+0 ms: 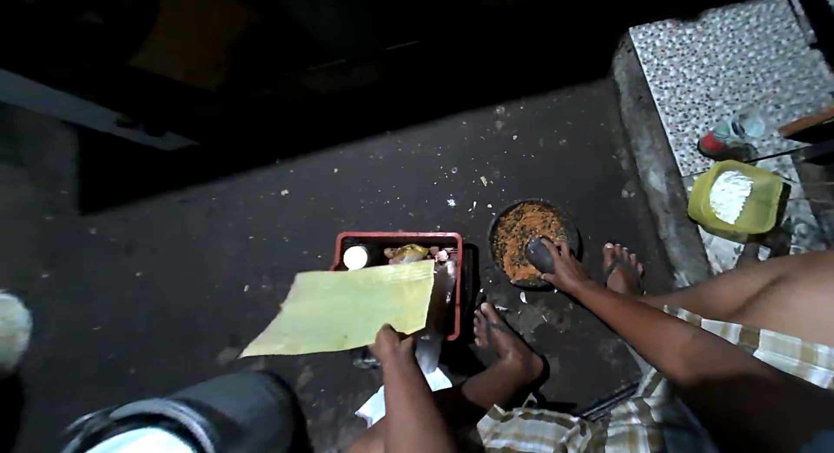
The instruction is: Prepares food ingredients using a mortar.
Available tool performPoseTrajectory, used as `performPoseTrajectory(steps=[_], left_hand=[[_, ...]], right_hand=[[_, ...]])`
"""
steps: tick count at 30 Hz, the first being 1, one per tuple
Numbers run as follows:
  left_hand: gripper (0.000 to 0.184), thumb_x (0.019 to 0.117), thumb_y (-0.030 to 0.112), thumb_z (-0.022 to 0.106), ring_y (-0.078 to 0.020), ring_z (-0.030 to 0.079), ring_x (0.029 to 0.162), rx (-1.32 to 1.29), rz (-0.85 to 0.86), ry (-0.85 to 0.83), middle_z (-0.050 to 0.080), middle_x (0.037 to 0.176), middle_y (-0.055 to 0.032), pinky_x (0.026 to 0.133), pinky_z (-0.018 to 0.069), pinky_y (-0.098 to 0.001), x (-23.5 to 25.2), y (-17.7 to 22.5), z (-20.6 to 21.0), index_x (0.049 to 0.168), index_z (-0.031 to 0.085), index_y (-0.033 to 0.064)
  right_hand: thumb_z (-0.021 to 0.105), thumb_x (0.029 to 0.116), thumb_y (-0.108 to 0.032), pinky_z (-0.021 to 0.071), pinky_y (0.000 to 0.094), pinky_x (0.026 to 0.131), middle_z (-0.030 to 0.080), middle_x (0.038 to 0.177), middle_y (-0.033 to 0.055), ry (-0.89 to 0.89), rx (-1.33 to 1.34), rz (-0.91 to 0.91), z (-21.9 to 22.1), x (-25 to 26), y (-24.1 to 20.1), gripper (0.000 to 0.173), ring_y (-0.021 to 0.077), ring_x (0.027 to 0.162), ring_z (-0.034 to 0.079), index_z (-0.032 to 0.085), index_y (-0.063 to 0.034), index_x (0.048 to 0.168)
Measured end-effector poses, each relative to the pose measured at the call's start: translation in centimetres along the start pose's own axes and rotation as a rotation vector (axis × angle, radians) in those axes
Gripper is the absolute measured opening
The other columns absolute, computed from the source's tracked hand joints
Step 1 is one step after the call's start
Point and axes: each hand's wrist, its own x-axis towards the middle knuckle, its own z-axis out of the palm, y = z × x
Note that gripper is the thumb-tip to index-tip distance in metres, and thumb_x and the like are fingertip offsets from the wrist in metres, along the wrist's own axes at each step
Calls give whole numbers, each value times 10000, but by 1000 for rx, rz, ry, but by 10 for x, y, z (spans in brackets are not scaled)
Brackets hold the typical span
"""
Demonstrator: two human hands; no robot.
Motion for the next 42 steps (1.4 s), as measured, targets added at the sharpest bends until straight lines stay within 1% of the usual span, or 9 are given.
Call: performPoseTrajectory(steps=[5,9,13,17,19,27,33,38,42], left_hand=[[809,951,-1,525,-314,474,1190,326,45,142,370,1452,-249,877,492,-465,-3,-16,4,1602,47,51],[858,966,97,620,-530,279,1461,756,492,156,163,1614,-374,1138,355,-577,-37,-17,13,1618,75,-18],[514,991,21,532,-461,425,1406,828,683,-406,430,1512,-327,1164,348,-556,-78,-32,40,1483,430,-82],[404,1088,156,470,-261,664,1100,905,229,-1029,610,1334,-226,952,548,-415,-117,-86,77,1450,490,-22],[444,1100,162,450,-316,644,1142,908,50,-1086,577,1353,-260,979,540,-467,-138,-110,94,1504,413,-16],[762,894,156,763,-472,453,1374,1183,584,-960,265,1577,-353,1106,457,-484,-150,-137,140,1561,403,83],[783,900,256,786,-488,484,1338,1277,644,-888,390,1492,-365,1105,449,-509,-127,-137,159,1555,398,73],[673,1000,283,657,-454,486,1358,1168,625,-938,461,1473,-327,1139,412,-517,-108,-134,155,1543,382,-3],[649,1017,240,633,-400,474,1392,1081,595,-989,464,1493,-300,1174,377,-480,-106,-124,141,1536,366,-44]], right_hand=[[861,813,-301,517,526,1046,300,1619,280,-15,101,96,-11,6,-10,1078,449,1319,546,193,-231,1656],[879,804,-341,446,575,1103,369,1576,304,-93,234,162,-25,12,-10,1130,462,1378,488,151,-196,1656],[845,839,-369,410,547,1149,519,1488,259,-106,278,114,-27,15,-3,995,396,1380,513,292,-95,1620],[900,778,-305,419,547,1144,439,1545,275,-64,318,142,-17,9,-1,1104,417,1401,481,234,-125,1639],[906,773,-281,438,543,1129,424,1565,262,-38,483,194,-8,8,-2,1145,397,1397,493,177,-124,1642],[593,1018,-114,534,463,1003,311,1642,214,59,1070,307,8,0,-14,762,332,1318,552,168,-133,1650],[475,1070,-100,566,379,843,598,1313,239,-43,894,177,-3,-2,-9,679,248,961,679,139,-142,1659],[378,1076,-107,421,479,1164,523,1527,150,61,296,-133,-36,0,18,513,309,1392,522,420,-172,1583],[448,1031,-38,435,541,1131,410,1604,168,65,19,-328,-48,-10,18,577,392,1423,461,502,-312,1535]])
